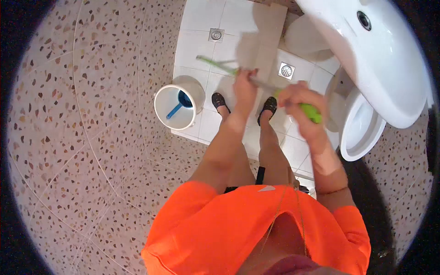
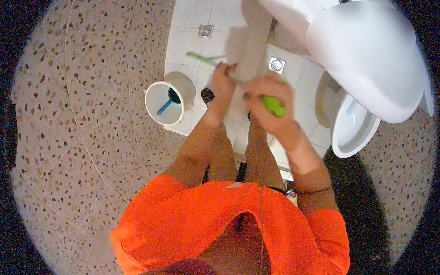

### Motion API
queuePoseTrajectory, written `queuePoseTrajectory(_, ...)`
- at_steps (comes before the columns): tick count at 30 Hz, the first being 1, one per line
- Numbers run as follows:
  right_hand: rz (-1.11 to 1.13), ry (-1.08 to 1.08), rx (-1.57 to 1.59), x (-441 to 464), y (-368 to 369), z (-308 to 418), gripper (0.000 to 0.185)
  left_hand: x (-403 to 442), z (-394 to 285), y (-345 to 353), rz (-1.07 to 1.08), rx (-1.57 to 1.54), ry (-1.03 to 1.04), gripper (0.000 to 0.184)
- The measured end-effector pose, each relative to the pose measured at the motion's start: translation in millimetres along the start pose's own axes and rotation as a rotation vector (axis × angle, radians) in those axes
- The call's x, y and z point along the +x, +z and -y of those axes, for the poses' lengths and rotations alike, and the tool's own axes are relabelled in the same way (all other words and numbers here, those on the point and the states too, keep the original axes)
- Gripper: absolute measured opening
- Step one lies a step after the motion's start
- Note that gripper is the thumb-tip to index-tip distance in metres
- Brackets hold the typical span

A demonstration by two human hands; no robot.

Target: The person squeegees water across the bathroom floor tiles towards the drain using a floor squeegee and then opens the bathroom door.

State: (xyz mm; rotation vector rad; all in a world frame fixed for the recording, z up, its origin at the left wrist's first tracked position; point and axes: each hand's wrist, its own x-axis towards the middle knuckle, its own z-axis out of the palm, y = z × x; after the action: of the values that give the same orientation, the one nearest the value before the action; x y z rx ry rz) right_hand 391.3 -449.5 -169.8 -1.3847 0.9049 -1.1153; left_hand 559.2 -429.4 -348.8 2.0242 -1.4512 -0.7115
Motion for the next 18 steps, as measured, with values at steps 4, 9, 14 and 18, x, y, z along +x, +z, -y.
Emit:
queuePoseTrajectory(4, -0.103, 0.146, -0.114, 14.0, -23.2, 40.7, 0.008, 34.2, -64.4, 8.0, 0.093, -0.024, -0.02, 0.009)
queuePoseTrajectory(9, -0.021, -0.226, -0.321, 36.8, 21.0, 87.9, 0.011, 57.9, -92.8, -46.7, 0.369, -0.148, 0.224, 0.013)
queuePoseTrajectory(14, -0.009, -0.332, -0.391, 79.6, 129.7, 30.8, 0.014, 113.0, -13.6, -54.4, 0.682, -0.963, 0.04, 0.016)
queuePoseTrajectory(18, 0.081, -0.326, -0.254, 93.2, 212.2, 5.4, 0.016, 117.3, 75.8, -66.2, 0.566, -0.871, 0.172, 0.017)
